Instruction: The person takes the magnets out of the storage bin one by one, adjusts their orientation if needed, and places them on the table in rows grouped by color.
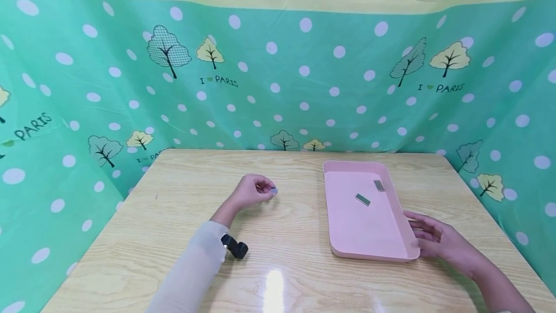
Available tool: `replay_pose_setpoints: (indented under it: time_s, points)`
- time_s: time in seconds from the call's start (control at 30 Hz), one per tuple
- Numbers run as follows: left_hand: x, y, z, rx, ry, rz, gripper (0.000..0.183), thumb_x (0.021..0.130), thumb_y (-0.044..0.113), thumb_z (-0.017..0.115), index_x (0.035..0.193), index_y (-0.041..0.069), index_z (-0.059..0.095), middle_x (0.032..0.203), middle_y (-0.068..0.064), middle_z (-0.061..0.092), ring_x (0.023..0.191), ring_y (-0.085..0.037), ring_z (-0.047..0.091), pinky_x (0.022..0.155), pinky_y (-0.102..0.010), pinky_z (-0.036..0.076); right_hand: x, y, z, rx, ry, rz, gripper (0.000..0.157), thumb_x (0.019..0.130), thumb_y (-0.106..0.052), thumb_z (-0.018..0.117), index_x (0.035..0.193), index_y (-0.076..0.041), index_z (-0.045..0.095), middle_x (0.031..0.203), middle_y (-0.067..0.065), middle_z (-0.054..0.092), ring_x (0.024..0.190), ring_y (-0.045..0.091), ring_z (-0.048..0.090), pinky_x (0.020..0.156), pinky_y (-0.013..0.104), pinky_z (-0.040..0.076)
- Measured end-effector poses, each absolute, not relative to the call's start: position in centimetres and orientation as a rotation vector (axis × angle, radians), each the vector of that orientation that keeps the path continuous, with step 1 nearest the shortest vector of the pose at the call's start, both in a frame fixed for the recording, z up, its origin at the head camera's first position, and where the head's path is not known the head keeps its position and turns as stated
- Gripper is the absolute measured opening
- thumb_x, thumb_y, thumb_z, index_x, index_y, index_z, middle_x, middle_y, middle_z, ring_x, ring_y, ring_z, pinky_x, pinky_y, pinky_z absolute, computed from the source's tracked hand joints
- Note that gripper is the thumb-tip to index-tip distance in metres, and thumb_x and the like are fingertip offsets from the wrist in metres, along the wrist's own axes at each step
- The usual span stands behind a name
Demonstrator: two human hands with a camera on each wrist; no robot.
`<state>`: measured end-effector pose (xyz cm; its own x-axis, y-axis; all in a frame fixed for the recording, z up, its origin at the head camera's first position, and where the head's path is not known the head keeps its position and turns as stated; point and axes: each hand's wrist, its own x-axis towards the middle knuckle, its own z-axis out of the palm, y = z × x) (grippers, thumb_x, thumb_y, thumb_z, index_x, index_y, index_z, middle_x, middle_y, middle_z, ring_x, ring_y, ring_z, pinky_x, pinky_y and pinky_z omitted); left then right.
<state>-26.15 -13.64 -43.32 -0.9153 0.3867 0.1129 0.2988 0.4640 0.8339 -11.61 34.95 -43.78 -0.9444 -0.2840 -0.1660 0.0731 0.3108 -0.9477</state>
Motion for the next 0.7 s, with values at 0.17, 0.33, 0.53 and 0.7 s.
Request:
replay_pose_setpoints:
  time_s: [0.17, 0.33, 0.53, 0.7]
  points:
    - [-26.2, -13.9, -44.3, 0.662, 2.653, 1.346, 0.013, 0.077, 0.0, 0.076, 0.089, 0.004, 0.073, 0.078, 0.0, 0.066, 0.072, -0.013, 0.061, 0.066, -0.024, 0.054, -11.5, 34.9, -44.0, -0.266, 2.263, -1.708, 0.061, 0.097, -0.006, 0.058, 0.149, 0.003, 0.028, 0.124, -0.017, 0.057, 0.108, 0.002, 0.06, 0.079, 0.039, 0.057]
    - [-26.3, -13.8, -45.0, 0.717, 2.734, 1.227, 0.009, 0.078, 0.001, 0.076, 0.086, 0.004, 0.072, 0.075, 0.002, 0.064, 0.069, -0.011, 0.059, 0.064, -0.023, 0.054, -11.4, 34.9, -44.0, -0.285, 2.256, -1.715, 0.06, 0.097, -0.005, 0.058, 0.149, 0.003, 0.028, 0.123, -0.021, 0.057, 0.108, 0.002, 0.06, 0.079, 0.039, 0.057]
    - [-26.6, -13.7, -45.3, 0.758, 2.81, 1.087, 0.005, 0.081, 0.003, 0.075, 0.085, 0.005, 0.073, 0.074, 0.004, 0.063, 0.067, -0.008, 0.058, 0.063, -0.022, 0.052, -11.4, 34.9, -43.9, -0.264, 2.246, -1.698, 0.063, 0.097, -0.008, 0.059, 0.151, 0.001, 0.026, 0.123, -0.022, 0.055, 0.108, -0.001, 0.059, 0.08, 0.039, 0.057]
    - [-26.6, -13.4, -44.9, 0.773, 2.819, 0.988, 0.007, 0.08, 0.003, 0.076, 0.087, 0.006, 0.075, 0.077, 0.003, 0.065, 0.07, -0.007, 0.058, 0.067, -0.021, 0.052, -11.4, 35.0, -43.9, -0.258, 2.25, -1.694, 0.063, 0.097, -0.008, 0.059, 0.15, 0.001, 0.027, 0.123, -0.023, 0.054, 0.108, 0.0, 0.059, 0.079, 0.039, 0.057]
